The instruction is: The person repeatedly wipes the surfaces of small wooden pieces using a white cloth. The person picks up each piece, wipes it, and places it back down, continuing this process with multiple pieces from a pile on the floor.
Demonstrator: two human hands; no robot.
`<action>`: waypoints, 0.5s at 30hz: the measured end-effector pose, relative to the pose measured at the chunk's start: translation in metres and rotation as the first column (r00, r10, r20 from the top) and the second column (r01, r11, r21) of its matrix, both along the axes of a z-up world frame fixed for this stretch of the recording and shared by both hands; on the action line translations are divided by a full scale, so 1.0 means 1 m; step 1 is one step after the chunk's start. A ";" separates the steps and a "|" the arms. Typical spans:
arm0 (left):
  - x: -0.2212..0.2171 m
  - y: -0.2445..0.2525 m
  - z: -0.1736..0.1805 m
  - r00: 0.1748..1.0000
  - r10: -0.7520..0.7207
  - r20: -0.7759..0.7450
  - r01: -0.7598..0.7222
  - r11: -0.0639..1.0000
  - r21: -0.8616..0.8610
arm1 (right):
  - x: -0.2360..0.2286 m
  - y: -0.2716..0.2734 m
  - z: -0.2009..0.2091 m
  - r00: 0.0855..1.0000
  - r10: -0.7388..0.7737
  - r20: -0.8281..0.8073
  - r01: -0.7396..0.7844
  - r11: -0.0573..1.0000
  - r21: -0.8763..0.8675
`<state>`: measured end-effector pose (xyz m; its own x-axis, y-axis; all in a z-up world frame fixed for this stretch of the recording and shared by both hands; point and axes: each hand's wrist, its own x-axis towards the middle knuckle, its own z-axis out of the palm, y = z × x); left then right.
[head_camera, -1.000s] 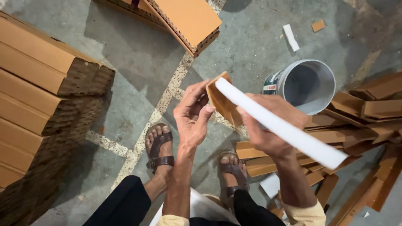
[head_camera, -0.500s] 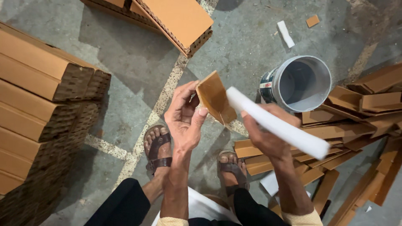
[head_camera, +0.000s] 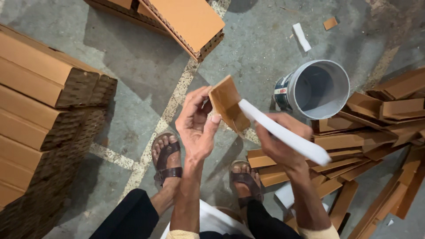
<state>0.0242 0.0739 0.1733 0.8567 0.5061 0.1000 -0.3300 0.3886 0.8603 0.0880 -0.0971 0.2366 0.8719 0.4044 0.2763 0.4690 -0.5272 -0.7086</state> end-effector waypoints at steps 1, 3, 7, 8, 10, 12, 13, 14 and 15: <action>0.002 0.000 -0.001 1.000 -0.005 0.009 0.005 1.000 0.010 | -0.002 -0.005 0.003 1.000 0.010 0.010 -0.011 0.998 0.069; -0.003 -0.005 -0.002 1.000 -0.002 0.013 0.002 1.000 0.018 | -0.009 -0.015 0.011 0.998 0.055 0.011 -0.056 0.989 0.136; -0.003 -0.011 0.004 1.000 -0.018 -0.008 0.018 0.998 0.059 | -0.011 -0.009 0.019 0.991 0.120 0.053 -0.125 0.986 0.114; -0.004 -0.012 0.004 1.000 -0.025 -0.010 0.025 0.998 0.059 | -0.013 -0.004 0.018 0.990 0.125 0.062 -0.130 0.987 0.096; -0.004 -0.014 0.004 1.000 -0.026 -0.009 0.027 0.998 0.060 | -0.011 0.004 0.012 0.988 0.106 0.114 -0.121 0.984 0.131; -0.004 -0.018 0.003 1.000 -0.019 -0.002 0.019 0.998 0.057 | -0.011 0.008 0.005 0.988 0.077 0.135 -0.100 0.980 0.171; -0.005 -0.019 0.003 1.000 -0.019 -0.001 0.019 0.999 0.046 | -0.013 0.008 0.003 0.990 0.060 0.130 -0.084 0.977 0.194; -0.004 -0.019 0.003 1.000 -0.020 0.006 0.020 0.999 0.037 | -0.012 0.008 0.000 0.990 0.040 0.132 -0.069 0.973 0.218; -0.002 -0.019 0.004 1.000 -0.022 0.013 0.021 0.999 0.029 | -0.012 0.007 -0.001 0.992 0.057 0.111 -0.082 0.969 0.233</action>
<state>0.0219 0.0549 0.1773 0.8659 0.4842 0.1258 -0.3334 0.3710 0.8668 0.0763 -0.0901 0.2354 0.8059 0.3752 0.4580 0.5754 -0.3138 -0.7553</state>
